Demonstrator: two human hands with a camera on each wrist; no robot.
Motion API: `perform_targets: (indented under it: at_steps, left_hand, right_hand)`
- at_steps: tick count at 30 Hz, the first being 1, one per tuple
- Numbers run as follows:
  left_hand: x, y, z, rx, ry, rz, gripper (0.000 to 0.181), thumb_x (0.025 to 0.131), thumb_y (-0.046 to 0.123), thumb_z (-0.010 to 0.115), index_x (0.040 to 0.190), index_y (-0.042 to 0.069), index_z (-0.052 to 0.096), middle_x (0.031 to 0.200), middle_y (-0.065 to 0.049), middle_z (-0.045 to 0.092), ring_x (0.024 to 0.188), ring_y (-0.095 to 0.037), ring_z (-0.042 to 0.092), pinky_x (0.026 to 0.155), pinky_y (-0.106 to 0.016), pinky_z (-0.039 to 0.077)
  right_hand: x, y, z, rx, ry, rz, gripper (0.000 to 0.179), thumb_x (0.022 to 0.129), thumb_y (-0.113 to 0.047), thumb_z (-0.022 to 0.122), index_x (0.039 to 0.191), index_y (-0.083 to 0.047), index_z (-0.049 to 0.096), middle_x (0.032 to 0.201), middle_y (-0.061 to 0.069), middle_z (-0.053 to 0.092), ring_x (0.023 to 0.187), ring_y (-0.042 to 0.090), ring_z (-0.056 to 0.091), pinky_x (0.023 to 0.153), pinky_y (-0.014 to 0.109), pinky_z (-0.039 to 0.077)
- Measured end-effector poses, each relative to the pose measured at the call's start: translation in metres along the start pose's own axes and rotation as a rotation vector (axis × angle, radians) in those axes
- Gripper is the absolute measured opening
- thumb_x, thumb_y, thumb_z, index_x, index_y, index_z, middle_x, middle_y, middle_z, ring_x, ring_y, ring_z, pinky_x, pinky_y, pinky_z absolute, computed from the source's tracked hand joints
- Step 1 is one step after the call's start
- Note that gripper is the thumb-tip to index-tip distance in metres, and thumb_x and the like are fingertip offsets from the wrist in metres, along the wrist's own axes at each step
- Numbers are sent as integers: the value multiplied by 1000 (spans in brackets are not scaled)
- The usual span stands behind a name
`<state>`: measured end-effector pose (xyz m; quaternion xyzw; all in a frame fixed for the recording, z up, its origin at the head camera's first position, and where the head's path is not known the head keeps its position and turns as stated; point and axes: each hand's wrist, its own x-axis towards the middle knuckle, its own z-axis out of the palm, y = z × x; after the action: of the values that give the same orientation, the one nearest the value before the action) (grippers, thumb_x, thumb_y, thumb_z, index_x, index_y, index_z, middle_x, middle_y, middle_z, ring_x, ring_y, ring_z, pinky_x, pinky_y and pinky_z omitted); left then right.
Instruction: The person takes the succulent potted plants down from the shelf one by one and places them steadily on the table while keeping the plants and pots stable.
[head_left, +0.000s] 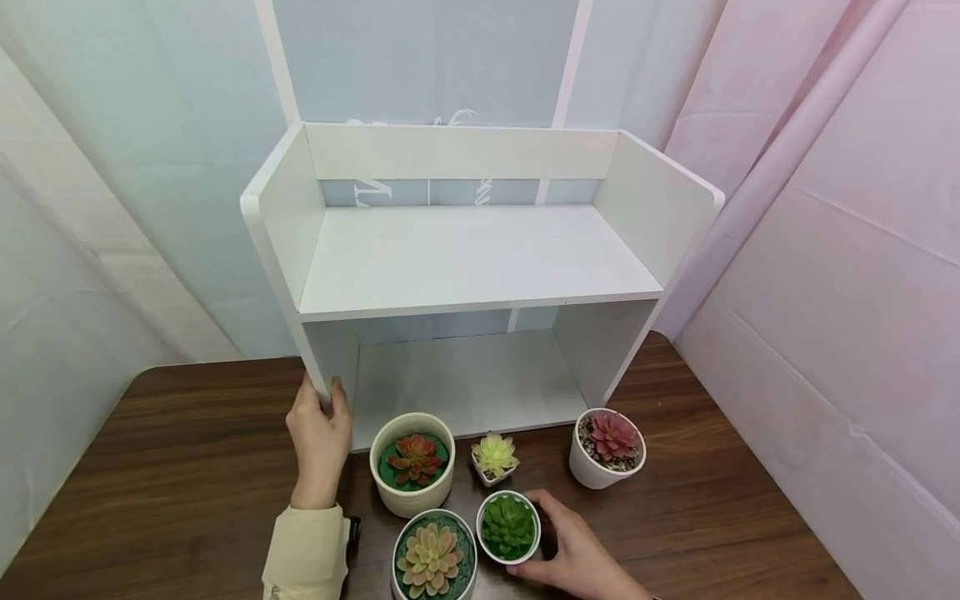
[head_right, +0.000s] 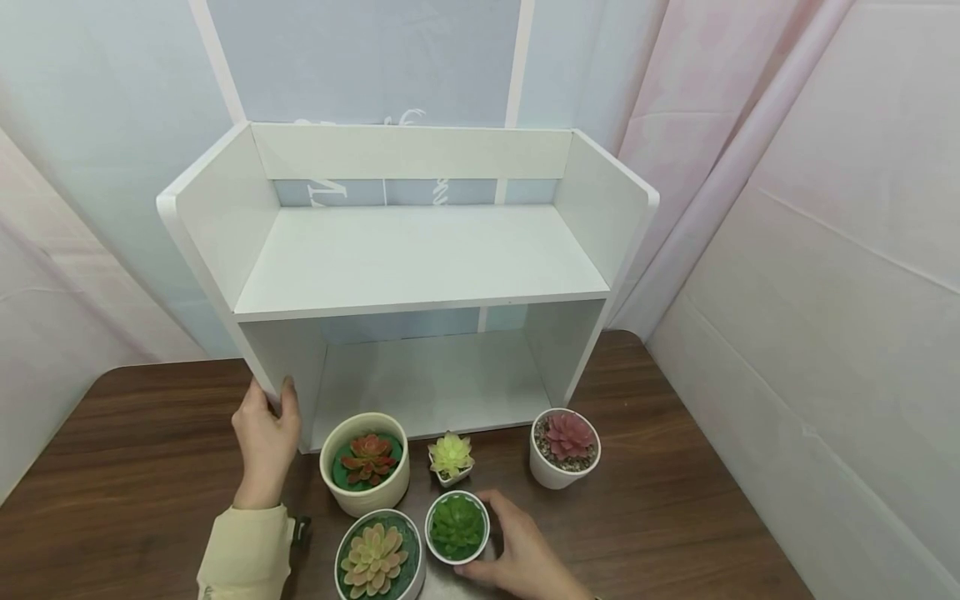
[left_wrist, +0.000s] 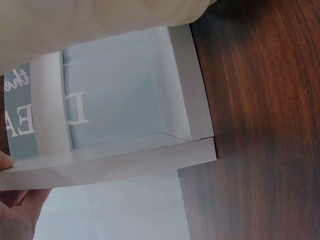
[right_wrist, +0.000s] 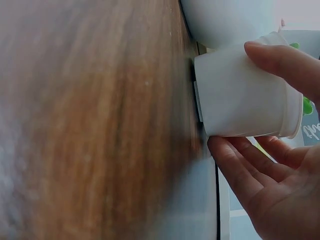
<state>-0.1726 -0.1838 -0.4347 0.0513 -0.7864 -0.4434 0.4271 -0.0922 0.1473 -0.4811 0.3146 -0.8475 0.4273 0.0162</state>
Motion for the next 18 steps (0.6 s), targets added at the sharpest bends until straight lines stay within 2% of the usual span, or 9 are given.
perform_targets:
  at_steps: [7, 18]
  left_hand:
    - [0, 0, 0, 6, 3, 8, 27, 90, -5, 55, 116, -13, 56, 105, -33, 64, 94, -51, 63, 70, -63, 50]
    - [0, 0, 0, 10, 8, 8, 25, 90, -5, 55, 114, -13, 56, 104, -33, 64, 95, -51, 63, 71, -63, 50]
  right_hand:
    - [0, 0, 0, 1, 1, -1, 61, 72, -29, 85, 123, -19, 53, 114, -8, 63, 103, 5, 59, 88, 24, 48]
    - [-1, -1, -1, 1, -12, 44, 61, 72, -31, 85, 122, -20, 52, 114, -9, 62, 102, 4, 59, 87, 24, 49]
